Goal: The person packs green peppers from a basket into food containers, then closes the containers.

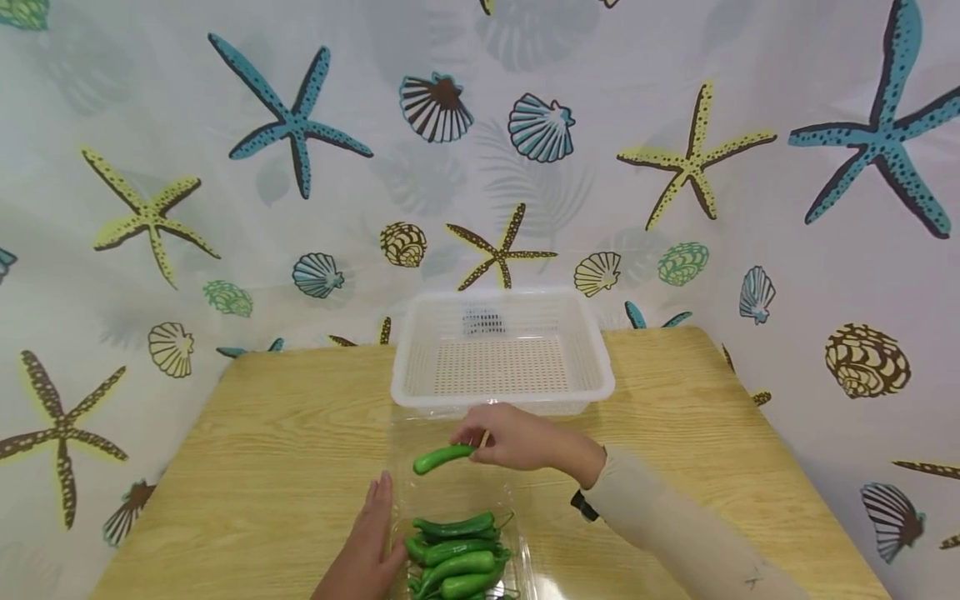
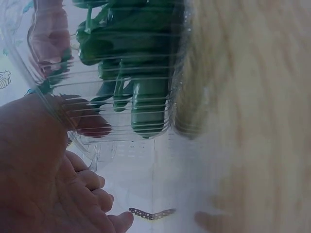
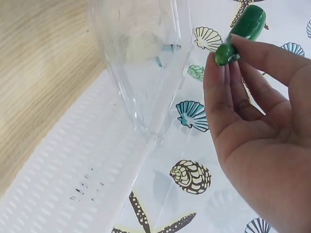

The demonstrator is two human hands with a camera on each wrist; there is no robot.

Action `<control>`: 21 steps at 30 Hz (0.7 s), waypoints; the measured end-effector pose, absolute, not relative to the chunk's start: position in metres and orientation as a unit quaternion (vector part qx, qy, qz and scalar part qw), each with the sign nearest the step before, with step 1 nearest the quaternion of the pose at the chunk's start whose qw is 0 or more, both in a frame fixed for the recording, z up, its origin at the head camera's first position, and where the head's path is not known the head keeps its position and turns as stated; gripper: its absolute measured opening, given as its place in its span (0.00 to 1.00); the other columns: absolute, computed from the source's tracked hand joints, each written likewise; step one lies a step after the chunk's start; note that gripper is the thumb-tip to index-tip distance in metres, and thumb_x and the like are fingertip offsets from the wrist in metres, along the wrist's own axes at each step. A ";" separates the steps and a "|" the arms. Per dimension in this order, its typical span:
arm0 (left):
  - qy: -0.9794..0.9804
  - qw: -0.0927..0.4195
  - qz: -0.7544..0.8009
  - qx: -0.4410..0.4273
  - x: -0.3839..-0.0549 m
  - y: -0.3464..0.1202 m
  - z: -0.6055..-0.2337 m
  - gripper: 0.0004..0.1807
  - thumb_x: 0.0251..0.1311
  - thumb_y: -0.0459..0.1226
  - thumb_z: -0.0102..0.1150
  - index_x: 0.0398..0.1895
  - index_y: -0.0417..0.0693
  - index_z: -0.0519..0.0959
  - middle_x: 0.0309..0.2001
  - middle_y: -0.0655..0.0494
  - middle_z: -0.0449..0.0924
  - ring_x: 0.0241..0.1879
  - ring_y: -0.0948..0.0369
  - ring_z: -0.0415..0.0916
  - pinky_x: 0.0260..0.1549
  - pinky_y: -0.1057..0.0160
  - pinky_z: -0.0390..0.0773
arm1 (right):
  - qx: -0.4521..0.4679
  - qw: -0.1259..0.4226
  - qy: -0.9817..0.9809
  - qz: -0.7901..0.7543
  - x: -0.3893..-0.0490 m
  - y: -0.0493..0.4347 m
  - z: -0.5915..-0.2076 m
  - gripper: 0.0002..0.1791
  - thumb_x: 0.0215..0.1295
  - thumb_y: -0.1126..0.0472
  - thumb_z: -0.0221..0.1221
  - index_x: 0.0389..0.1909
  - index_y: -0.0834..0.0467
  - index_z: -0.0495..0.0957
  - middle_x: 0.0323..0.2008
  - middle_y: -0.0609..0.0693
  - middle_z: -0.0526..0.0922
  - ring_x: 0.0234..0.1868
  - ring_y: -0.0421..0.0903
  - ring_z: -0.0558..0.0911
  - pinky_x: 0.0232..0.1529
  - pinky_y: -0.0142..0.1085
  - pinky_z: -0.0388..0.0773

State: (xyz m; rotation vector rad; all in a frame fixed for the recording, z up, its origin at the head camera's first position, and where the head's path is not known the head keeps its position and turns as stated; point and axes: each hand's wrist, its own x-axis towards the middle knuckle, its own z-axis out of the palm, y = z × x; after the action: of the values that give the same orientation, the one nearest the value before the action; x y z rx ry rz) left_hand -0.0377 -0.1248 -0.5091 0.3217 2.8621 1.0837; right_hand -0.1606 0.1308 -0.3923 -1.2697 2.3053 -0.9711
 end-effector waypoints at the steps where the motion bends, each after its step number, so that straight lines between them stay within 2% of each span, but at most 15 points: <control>1: 0.929 0.034 0.353 0.103 -0.038 -0.125 -0.509 0.44 0.59 0.37 0.49 0.72 0.37 0.37 0.72 0.42 0.40 0.69 0.43 0.36 0.58 0.36 0.53 | -0.457 0.179 0.805 -0.334 -0.156 0.130 -0.394 0.14 0.62 0.66 0.58 0.48 0.52 0.78 0.40 0.40 0.78 0.41 0.37 0.78 0.41 0.28 0.77; 11: 0.929 0.002 0.350 0.120 -0.035 -0.125 -0.512 0.43 0.57 0.36 0.50 0.71 0.33 0.40 0.71 0.39 0.43 0.69 0.42 0.38 0.58 0.36 0.54 | -0.511 0.251 0.778 -0.266 -0.114 0.127 -0.399 0.15 0.59 0.68 0.59 0.46 0.51 0.78 0.39 0.38 0.77 0.40 0.32 0.75 0.39 0.25 0.75; 16: 0.930 -0.003 0.348 0.120 -0.035 -0.125 -0.512 0.43 0.57 0.36 0.50 0.71 0.34 0.40 0.72 0.41 0.43 0.69 0.43 0.39 0.59 0.37 0.54 | -0.547 0.239 0.771 -0.222 -0.104 0.124 -0.409 0.15 0.58 0.68 0.59 0.46 0.53 0.78 0.40 0.37 0.76 0.41 0.30 0.74 0.41 0.23 0.73; 21: 0.928 0.015 0.355 0.115 -0.035 -0.125 -0.509 0.43 0.59 0.37 0.50 0.72 0.36 0.39 0.72 0.43 0.41 0.70 0.45 0.37 0.60 0.38 0.53 | -0.551 0.239 0.773 -0.204 -0.096 0.119 -0.418 0.15 0.57 0.69 0.59 0.45 0.53 0.78 0.38 0.37 0.76 0.38 0.29 0.73 0.38 0.21 0.72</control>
State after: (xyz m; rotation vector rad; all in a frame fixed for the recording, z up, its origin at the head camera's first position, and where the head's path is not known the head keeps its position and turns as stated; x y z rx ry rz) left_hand -0.0345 -0.1247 -0.5090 0.3568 2.8874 1.1055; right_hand -0.0964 0.1192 -0.4176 -1.5102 2.1166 -0.5594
